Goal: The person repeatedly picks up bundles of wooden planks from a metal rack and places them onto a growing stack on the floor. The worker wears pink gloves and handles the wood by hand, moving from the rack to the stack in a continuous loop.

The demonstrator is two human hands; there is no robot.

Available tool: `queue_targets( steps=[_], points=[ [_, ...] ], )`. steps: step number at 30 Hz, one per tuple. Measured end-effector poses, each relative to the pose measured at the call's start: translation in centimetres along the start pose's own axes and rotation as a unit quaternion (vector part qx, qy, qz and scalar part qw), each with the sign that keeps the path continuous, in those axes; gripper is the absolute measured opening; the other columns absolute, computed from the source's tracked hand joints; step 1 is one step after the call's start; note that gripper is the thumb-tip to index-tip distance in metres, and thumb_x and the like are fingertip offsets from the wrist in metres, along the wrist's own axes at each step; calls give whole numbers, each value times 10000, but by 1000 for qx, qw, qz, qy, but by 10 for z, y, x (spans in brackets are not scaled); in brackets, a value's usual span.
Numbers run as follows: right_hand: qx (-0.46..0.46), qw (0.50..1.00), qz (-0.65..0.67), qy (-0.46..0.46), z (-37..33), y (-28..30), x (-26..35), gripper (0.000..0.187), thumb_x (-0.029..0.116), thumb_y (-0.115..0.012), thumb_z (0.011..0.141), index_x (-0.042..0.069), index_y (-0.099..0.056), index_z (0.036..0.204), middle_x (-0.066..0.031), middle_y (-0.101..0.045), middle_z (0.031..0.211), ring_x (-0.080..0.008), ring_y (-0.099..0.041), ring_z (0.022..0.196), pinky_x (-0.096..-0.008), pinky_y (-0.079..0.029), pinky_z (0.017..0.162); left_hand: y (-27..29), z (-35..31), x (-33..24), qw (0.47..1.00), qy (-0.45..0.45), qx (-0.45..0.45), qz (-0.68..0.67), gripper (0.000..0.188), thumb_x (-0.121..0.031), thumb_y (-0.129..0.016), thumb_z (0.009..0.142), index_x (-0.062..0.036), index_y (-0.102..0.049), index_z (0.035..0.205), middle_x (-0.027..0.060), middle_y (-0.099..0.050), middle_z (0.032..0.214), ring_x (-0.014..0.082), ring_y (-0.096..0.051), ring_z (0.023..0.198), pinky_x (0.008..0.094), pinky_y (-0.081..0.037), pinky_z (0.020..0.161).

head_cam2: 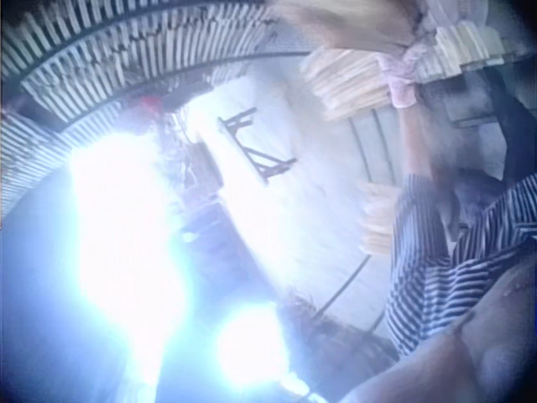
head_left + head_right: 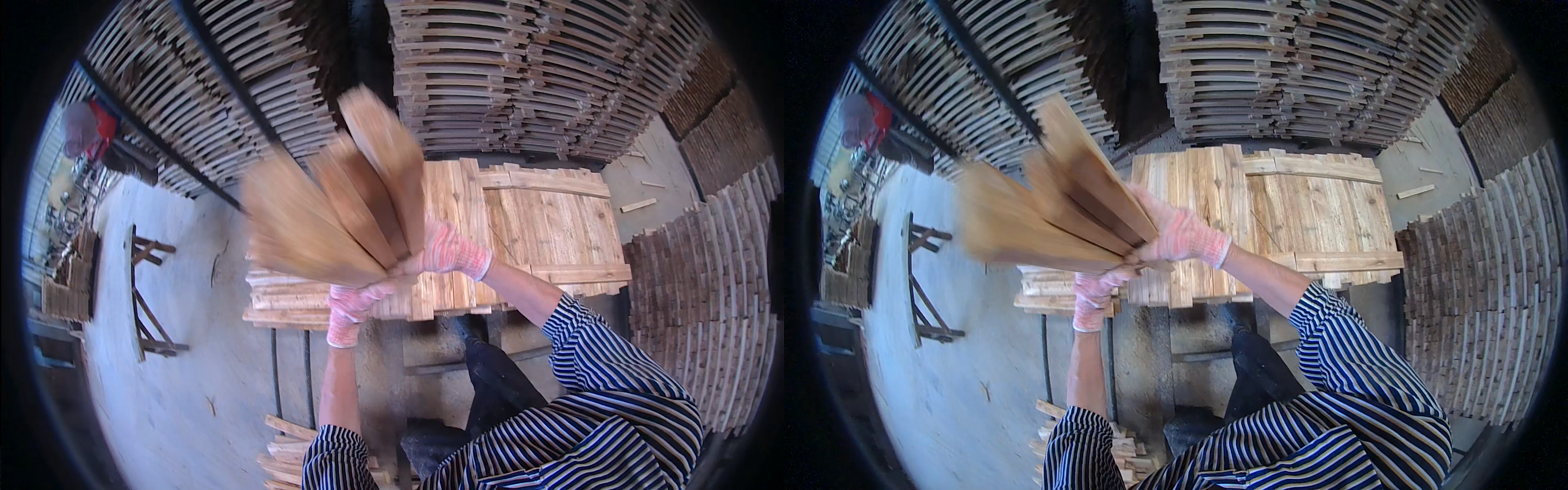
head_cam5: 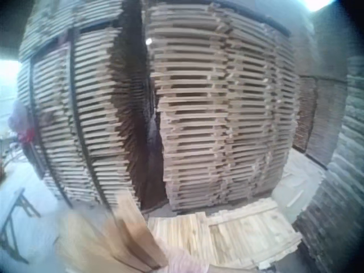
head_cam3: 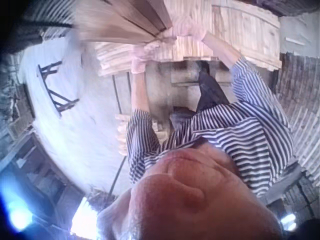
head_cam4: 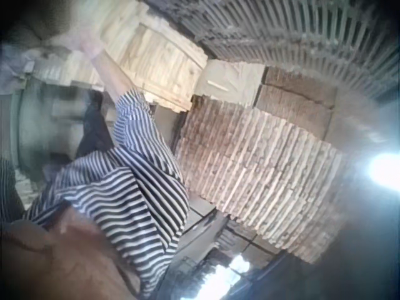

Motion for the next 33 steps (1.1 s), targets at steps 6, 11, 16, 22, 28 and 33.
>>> queue_targets(
  steps=[6, 11, 16, 22, 28, 33],
  points=[
    [-4, 992, -21, -122, 9, 23, -154, 1145, 426, -910, 682, 28, -239, 1520, -203, -547, 1416, -287, -554, 1296, -356, -446, 1092, -62, 117, 6, 976, 128, -19, -172, 661, -140, -840, 814, -52, -507, 1378, 49, -699, 1016, 175, -687, 877, 344, -574, 679],
    [-96, 971, 163, -147, -1, 81, -159, 1221, 508, -904, 660, -4, -230, 1541, -234, -560, 1382, -315, -560, 1282, -364, -453, 1076, -97, 163, 5, 907, 255, -70, -327, 652, -136, -844, 803, -29, -500, 1346, 92, -681, 1061, 188, -680, 875, 326, -580, 694],
    [-252, 906, 198, -275, -96, 158, -239, 1089, 466, -904, 624, -39, -408, 1451, -250, -616, 1287, -342, -599, 1224, -376, -484, 1023, -239, 182, 3, 793, 481, 16, -374, 722, -131, -802, 836, -76, -427, 1450, 75, -663, 1098, 198, -653, 924, 350, -558, 709],
    [-310, 779, -14, -544, -247, 291, -340, 960, 421, -836, 639, -8, -455, 1408, -249, -648, 1206, -382, -629, 1153, -414, -498, 979, -316, 198, 29, 791, 508, 82, -331, 488, -376, -710, 883, -13, -670, 1205, 147, -701, 974, 243, -667, 896, 361, -547, 815],
    [-327, 718, -228, -570, -329, 322, -427, 1076, 386, -872, 673, 57, -302, 1525, -244, -559, 1334, -377, -575, 1229, -459, -482, 989, -324, 184, 145, 756, 552, 179, -302, 525, -534, -673, 859, -169, -685, 1236, 12, -712, 1041, 162, -645, 1010, 368, -466, 833],
    [-294, 731, -282, -547, -292, 292, -383, 1055, 404, -851, 731, 152, -267, 1574, -252, -527, 1352, -409, -586, 1134, -466, -500, 950, -311, 183, 160, 791, 554, 151, -211, 509, -545, -677, 846, -188, -687, 1209, -5, -702, 1121, 191, -645, 1065, 472, -398, 941]
  ],
)
Point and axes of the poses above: each hand's wrist, its own z-axis towards the middle knuckle, its own y-axis out of the back of the hand, x = y × z, the point moved 7 cm from there along z, towards the middle knuckle
